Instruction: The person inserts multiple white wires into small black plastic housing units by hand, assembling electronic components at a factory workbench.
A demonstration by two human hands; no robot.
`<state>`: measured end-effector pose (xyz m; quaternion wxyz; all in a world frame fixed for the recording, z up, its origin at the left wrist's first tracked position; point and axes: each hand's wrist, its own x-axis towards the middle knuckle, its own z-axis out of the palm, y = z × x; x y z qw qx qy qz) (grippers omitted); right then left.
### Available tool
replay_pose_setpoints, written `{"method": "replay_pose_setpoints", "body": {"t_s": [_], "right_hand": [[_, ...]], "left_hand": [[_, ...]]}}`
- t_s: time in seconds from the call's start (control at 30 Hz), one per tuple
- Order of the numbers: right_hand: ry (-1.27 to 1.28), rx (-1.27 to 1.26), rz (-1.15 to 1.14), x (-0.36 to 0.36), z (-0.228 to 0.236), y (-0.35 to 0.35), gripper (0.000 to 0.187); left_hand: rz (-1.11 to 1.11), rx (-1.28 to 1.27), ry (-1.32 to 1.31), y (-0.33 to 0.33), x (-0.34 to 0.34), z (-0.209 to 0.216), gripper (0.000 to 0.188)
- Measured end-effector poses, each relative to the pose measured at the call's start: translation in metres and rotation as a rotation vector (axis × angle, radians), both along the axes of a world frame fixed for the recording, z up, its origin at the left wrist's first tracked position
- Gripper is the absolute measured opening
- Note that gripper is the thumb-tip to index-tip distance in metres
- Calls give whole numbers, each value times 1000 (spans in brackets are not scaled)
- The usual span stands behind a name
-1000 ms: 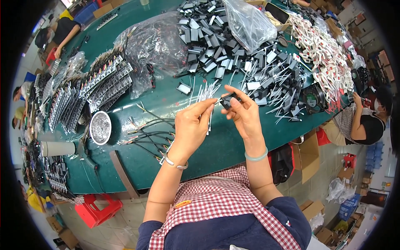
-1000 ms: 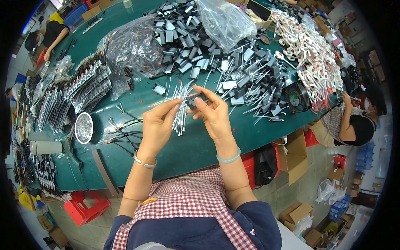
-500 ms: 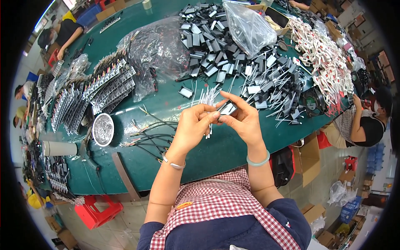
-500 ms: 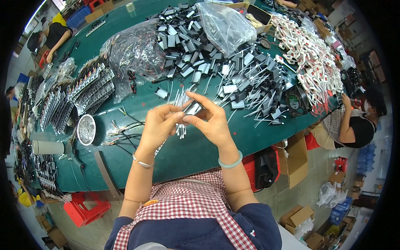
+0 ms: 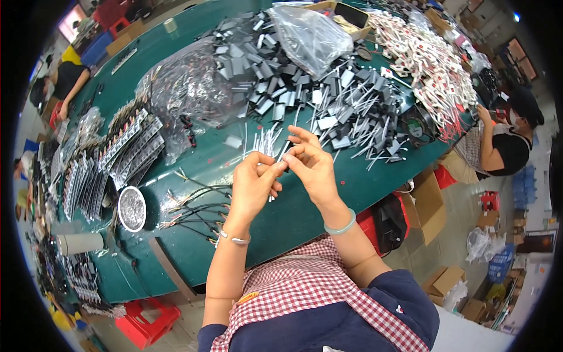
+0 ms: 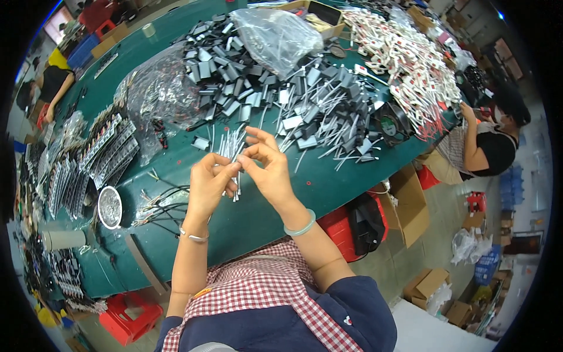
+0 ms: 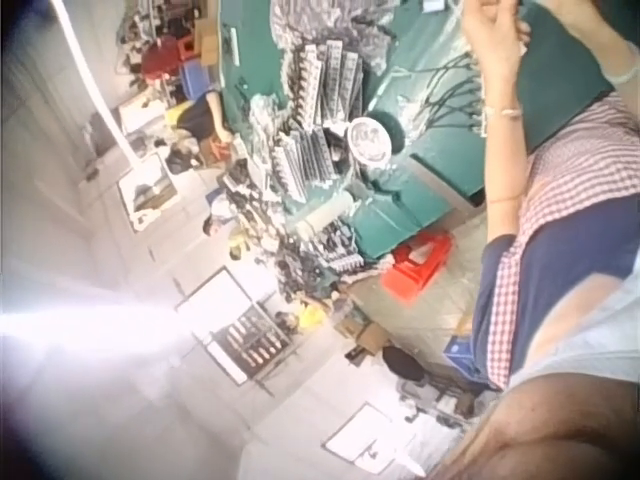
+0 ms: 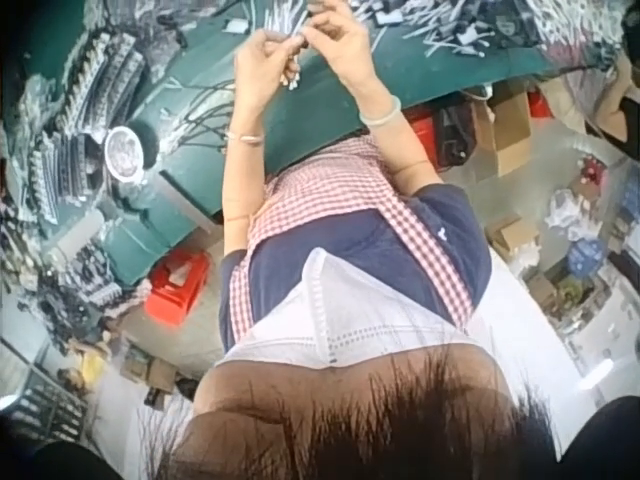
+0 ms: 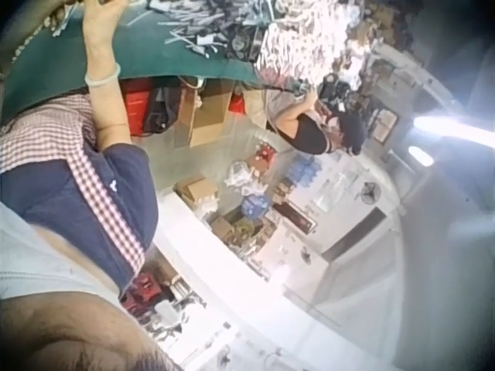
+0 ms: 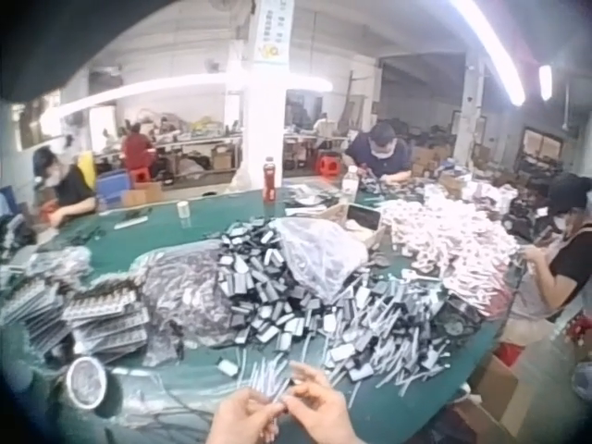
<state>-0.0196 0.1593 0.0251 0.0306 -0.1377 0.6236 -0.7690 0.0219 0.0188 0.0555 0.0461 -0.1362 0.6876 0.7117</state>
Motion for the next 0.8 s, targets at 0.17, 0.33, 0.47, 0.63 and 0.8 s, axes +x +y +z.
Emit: {"method": "replay_pose_setpoints", "body": {"t_s": [0.17,0.33,0.47,0.63,0.8], "right_hand": [[210,103,-443,-31,0,15,8],[341,-27,-479,-70,42,41,6],[810,653,-478,-89,20,64,9],[833,1125,-239,-85,-24,73,18],[830,1059,-86,-86,-17,57,16]], "left_hand": [[-24,-227,21,-1,-22,-24,20],[188,-383,242,-3,-38,-39,26],[88,-923,139,-21,-38,-61,32],[7,-1040,39,-15,-36,-77,24],[-19,-982,-1,-22,-38,-83,21]]}}
